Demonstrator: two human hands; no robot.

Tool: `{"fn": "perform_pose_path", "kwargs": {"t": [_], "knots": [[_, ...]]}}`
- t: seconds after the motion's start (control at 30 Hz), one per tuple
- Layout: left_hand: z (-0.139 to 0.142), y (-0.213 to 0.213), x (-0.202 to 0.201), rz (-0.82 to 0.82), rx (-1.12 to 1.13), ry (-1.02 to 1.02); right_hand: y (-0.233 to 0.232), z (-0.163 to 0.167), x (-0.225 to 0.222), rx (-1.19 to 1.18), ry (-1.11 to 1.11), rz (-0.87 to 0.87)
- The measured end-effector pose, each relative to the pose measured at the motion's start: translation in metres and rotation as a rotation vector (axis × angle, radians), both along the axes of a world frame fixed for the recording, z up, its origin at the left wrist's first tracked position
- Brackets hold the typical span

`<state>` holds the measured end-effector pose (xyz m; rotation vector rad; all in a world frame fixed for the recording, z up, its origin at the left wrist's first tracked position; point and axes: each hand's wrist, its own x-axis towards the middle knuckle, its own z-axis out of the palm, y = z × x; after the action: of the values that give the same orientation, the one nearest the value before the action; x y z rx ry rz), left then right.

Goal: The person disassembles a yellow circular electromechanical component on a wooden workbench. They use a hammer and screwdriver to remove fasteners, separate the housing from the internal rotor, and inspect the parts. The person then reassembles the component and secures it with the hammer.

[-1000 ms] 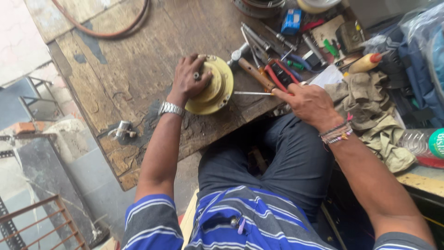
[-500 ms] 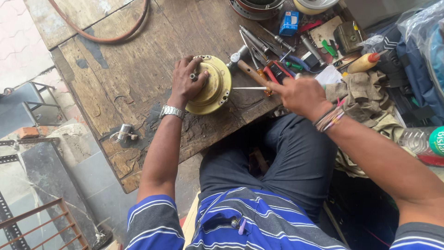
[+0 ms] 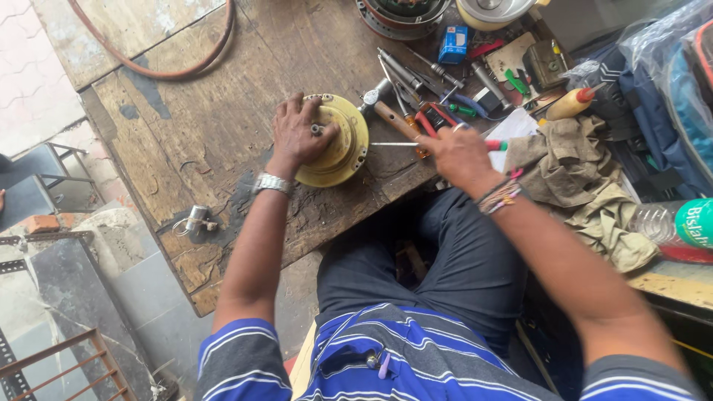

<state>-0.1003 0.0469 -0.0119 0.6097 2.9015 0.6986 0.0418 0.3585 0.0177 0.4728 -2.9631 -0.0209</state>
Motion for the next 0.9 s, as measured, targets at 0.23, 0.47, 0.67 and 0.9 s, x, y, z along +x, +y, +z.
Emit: {"fn": "perform_pose_path", "kwargs": {"t": [0.23,0.47,0.67,0.9], "knots": [[0.059,0.043,-0.001,-0.355,0.134,-0.153,0.000,-0.016,0.002,-0.333,-0.145,-0.075],[0.037,0.230,0.015,-0.556,0.147,0.303,-0.001,-0.012,-0.007,-0.256,-0.283,0.041],[0.017,0.275,0.023,-0.577,-0.100,0.355,0.007,-0.015,-0.018,-0.230,-0.419,-0.021],[0.028,0.257,0.002,-0.762,-0.109,0.403,0.007,-0.019,-0.030,-0.288,-0.520,0.025]]}}
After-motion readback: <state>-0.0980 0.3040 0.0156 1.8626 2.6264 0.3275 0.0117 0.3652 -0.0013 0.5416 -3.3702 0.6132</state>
